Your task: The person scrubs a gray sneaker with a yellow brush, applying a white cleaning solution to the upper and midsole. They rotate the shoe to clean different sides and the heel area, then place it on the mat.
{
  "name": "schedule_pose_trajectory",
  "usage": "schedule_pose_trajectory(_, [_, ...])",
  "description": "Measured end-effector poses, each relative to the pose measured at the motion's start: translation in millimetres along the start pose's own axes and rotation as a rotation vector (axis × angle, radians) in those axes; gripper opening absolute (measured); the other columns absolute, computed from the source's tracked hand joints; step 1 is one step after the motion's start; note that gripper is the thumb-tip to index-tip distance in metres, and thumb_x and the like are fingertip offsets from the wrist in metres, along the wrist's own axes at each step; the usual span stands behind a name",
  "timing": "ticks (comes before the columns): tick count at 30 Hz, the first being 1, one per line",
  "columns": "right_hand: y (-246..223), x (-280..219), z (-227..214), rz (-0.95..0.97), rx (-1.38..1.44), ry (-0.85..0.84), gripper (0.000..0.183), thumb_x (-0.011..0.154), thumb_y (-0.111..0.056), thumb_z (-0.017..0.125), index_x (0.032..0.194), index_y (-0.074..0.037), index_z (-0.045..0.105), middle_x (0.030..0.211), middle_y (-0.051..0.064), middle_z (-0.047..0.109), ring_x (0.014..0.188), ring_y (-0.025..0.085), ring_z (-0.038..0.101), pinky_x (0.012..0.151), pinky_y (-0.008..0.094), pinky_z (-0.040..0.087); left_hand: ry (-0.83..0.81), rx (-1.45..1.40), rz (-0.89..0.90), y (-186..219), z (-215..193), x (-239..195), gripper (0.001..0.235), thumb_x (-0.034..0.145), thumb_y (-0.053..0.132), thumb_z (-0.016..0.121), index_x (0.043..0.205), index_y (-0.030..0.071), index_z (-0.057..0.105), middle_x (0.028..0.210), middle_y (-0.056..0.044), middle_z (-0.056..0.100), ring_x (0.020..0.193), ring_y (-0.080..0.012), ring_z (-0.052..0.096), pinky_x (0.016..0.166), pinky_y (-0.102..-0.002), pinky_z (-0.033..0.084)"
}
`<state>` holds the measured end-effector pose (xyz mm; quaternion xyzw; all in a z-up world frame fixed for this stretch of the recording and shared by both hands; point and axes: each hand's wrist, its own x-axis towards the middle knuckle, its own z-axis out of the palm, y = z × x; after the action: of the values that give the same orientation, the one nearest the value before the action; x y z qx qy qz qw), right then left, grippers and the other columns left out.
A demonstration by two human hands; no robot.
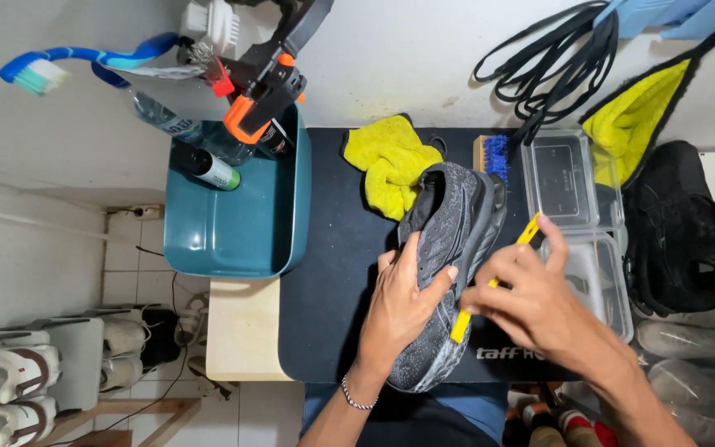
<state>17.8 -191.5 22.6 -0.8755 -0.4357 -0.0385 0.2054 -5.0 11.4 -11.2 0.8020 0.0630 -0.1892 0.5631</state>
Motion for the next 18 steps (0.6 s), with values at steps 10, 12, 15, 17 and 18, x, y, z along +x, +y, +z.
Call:
schedule_pose_trajectory(10, [5,5,-6,0.006,0.130,-0.049,0.008,0.098,-0.026,0.060,0.092,-0.026,0.066,0.085,-0.008,0.052,0.083,0.015,0.053,0.116,0.060,0.009,0.007,-0.007,-0.029,5,-3,7,0.072,0.091,0.049,0.056,0.151,0.012,0.042,0.147,-0.010,0.060,0.134,-0.0317,0.045,0.104,-0.048,0.043])
schedule_pose_trajectory(12, [21,0,6,0.114,-0.034,0.095,0.017,0.098,-0.030,0.061,0.088,-0.021,0.070,0.083,-0.007,0.060,0.087,0.019,0.056,0.115,0.060,0.010,-0.008,0.005,-0.117,5,-3,9,0.087,0.089,0.055,0.055,0.159,0.010,0.029,0.152,-0.015,0.053,0.143,-0.0284,0.038,0.109,-0.047,0.038])
schedule_pose_trajectory(15, [18,-3,2,0.098,0.021,0.053,0.008,0.094,-0.026,0.065,0.089,-0.025,0.070,0.086,-0.008,0.059,0.092,0.018,0.055,0.116,0.069,0.008,0.002,-0.020,-0.114,4,-1,5,0.088,0.089,0.055,0.056,0.160,0.013,0.028,0.152,-0.014,0.052,0.146,-0.0251,0.036,0.112,-0.045,0.037])
schedule_pose_trajectory(17, [10,5,-5,0.064,0.071,0.027,0.009,0.096,-0.028,0.063,0.090,-0.025,0.070,0.086,-0.008,0.058,0.090,0.016,0.055,0.116,0.064,0.009,0.003,-0.016,-0.146,6,-3,10,0.091,0.088,0.058,0.056,0.162,0.014,0.026,0.153,-0.017,0.049,0.147,-0.0274,0.037,0.112,-0.046,0.037])
schedule_pose_trajectory(18, [2,4,-7,0.052,0.130,-0.006,0.011,0.097,-0.030,0.062,0.091,-0.025,0.069,0.085,-0.009,0.056,0.087,0.014,0.055,0.117,0.059,0.009,-0.018,-0.009,-0.193,4,-3,8,0.095,0.086,0.061,0.056,0.163,0.015,0.024,0.153,-0.020,0.045,0.148,-0.0297,0.038,0.112,-0.047,0.037])
